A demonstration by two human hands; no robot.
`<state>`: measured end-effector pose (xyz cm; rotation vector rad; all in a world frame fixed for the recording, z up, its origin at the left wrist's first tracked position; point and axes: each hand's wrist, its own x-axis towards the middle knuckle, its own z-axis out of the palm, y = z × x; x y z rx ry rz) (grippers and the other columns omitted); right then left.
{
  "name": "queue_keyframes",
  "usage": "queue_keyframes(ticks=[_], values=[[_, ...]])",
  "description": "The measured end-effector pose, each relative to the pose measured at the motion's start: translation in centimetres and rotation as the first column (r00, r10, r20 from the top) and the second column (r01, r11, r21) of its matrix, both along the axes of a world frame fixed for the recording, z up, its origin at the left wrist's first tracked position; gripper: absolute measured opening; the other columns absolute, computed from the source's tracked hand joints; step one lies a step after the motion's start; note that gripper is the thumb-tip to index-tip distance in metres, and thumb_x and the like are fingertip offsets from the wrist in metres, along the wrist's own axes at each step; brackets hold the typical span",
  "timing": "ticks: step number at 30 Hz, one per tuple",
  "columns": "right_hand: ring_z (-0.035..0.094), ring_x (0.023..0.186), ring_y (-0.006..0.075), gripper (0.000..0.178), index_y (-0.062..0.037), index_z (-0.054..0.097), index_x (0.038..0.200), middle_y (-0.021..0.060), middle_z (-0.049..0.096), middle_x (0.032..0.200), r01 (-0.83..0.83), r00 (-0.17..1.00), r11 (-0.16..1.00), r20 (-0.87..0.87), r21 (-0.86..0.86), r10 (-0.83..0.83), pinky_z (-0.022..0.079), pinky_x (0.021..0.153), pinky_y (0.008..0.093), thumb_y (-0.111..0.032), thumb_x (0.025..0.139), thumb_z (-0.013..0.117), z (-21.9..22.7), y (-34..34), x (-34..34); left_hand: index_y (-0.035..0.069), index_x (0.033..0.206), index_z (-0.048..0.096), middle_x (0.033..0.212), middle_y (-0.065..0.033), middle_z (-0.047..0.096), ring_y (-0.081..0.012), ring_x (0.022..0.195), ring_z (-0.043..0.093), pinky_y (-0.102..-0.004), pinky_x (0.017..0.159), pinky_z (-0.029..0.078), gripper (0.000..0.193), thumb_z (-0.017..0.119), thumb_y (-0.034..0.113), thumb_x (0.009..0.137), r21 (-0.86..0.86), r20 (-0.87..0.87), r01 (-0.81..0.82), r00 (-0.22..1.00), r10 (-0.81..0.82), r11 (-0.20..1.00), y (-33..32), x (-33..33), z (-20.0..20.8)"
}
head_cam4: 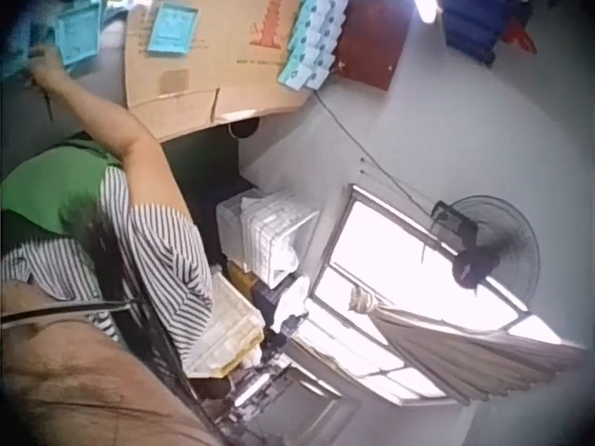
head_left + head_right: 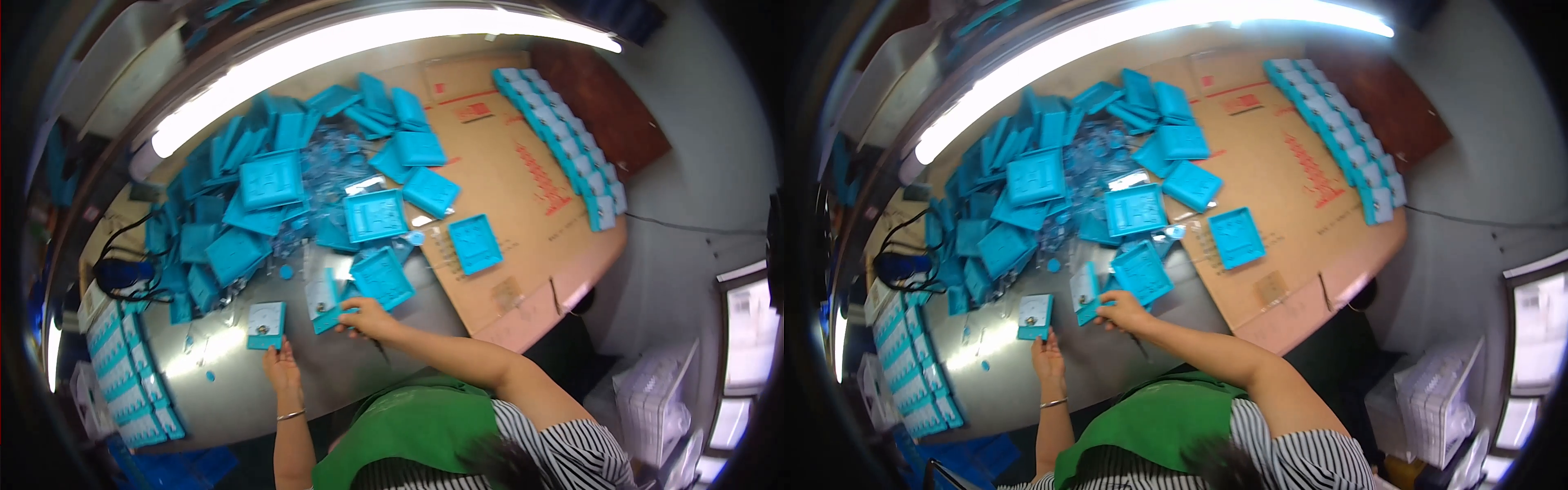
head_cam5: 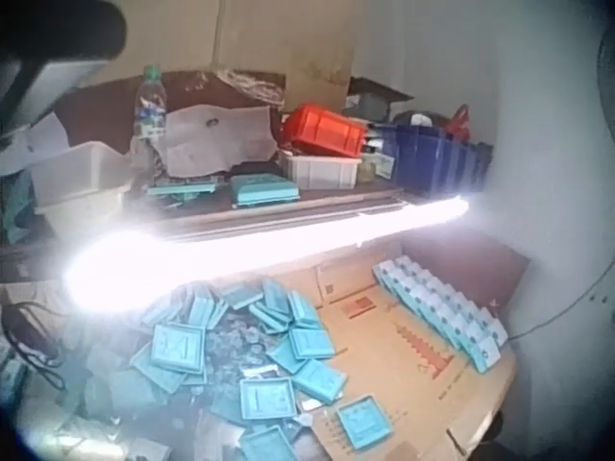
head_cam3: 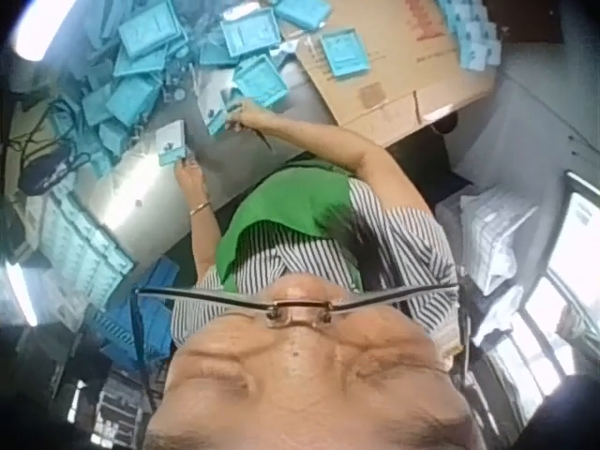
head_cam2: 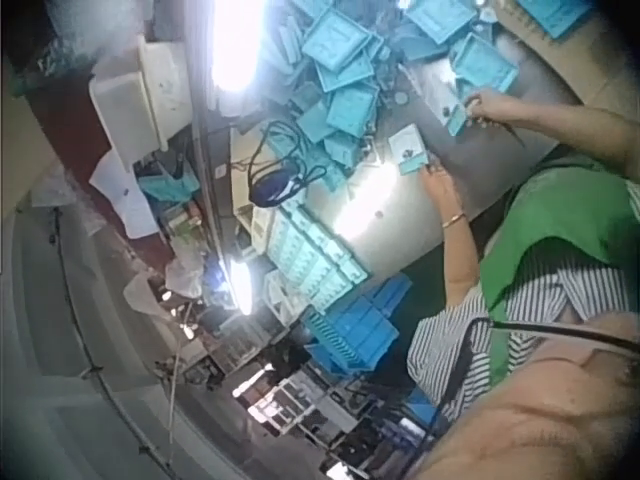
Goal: Assembling and packaging analog ammeters at a workbench.
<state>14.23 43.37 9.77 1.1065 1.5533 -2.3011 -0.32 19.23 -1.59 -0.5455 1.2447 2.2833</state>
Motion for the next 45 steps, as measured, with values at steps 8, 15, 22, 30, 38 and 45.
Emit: queue_keyframes(ticks=[8, 15, 22, 30, 38, 45], values=[[0.057, 0.061, 0.0072, 0.041, -0.0044, 0.054, 0.124, 0.0047, 0.069, 0.095, -0.091, 0.995, 0.990, -0.027, 0.104, 0.094, 0.038, 0.044, 0.0199, -0.021, 0.087, 0.059, 6.2, 4.9, 11.6, 0.006, 0.128, 0.045, 0.118, -0.0103, 0.053, -0.0187, 0.096, 0.057, -0.0294, 0.079, 0.050, 0.039, 0.054, 0.016, 0.092, -0.454, -0.166, 0.260, 0.915, -0.368, 0.852, 2.9, 4.8, 7.0], [0.047, 0.049, 0.0021, 0.029, 0.0003, 0.059, 0.111, 0.0076, 0.067, 0.081, 0.375, 0.914, 0.909, 0.092, 0.182, -0.396, 0.028, 0.038, 0.0142, -0.015, 0.086, 0.061, 6.9, 9.0, 26.8, 0.000, 0.126, 0.049, 0.116, -0.0106, 0.057, -0.0158, 0.092, 0.061, -0.0285, 0.076, 0.051, 0.040, 0.057, 0.018, 0.091, -0.310, -0.236, 0.859, 0.346, -0.908, 0.408, 14.0, 19.2, 9.1], [0.055, 0.051, 0.0081, 0.026, 0.0012, 0.056, 0.111, 0.0133, 0.066, 0.083, 0.484, 0.862, 0.853, 0.062, 0.193, -0.503, 0.036, 0.034, 0.0162, -0.011, 0.088, 0.057, 4.3, 12.4, 40.6, 0.001, 0.134, 0.038, 0.118, -0.0097, 0.054, -0.0166, 0.106, 0.053, -0.0314, 0.087, 0.047, 0.051, 0.057, 0.012, 0.088, -0.316, -0.226, 0.808, 0.446, -0.866, 0.498, 23.9, 28.0, 5.6], [0.055, 0.053, 0.0075, 0.029, 0.0018, 0.056, 0.112, 0.0118, 0.066, 0.084, 0.201, 0.974, 0.975, 0.089, 0.092, -0.209, 0.036, 0.037, 0.0159, -0.012, 0.087, 0.059, 4.3, 13.2, 42.4, -0.001, 0.134, 0.038, 0.120, -0.0123, 0.054, -0.0180, 0.109, 0.053, -0.0315, 0.094, 0.043, 0.054, 0.057, 0.005, 0.084, -0.424, -0.267, 0.471, 0.751, -0.604, 0.774, 21.8, 31.8, 5.7], [0.054, 0.055, 0.0064, 0.032, 0.0013, 0.055, 0.114, 0.0102, 0.066, 0.087, -0.016, 1.000, 0.991, 0.009, 0.134, 0.015, 0.034, 0.038, 0.0154, -0.014, 0.086, 0.060, 5.5, 9.2, 35.9, 0.001, 0.119, 0.056, 0.102, -0.0071, 0.064, -0.0140, 0.092, 0.060, -0.0287, 0.084, 0.048, 0.036, 0.059, 0.007, 0.084, -0.674, -0.370, 0.270, 0.683, -0.630, 0.688, 8.6, 32.6, 7.5], [0.054, 0.056, 0.0061, 0.027, 0.0007, 0.057, 0.109, 0.0083, 0.066, 0.085, -0.188, 0.982, 0.963, 0.020, 0.192, 0.188, 0.034, 0.039, 0.0155, -0.013, 0.086, 0.057, 5.7, -0.8, 23.8, 0.000, 0.114, 0.058, 0.097, -0.0047, 0.064, -0.0095, 0.088, 0.060, -0.0247, 0.079, 0.048, 0.030, 0.057, 0.007, 0.085, -0.601, -0.255, 0.330, 0.784, -0.566, 0.728, -4.2, 27.3, 6.8]])
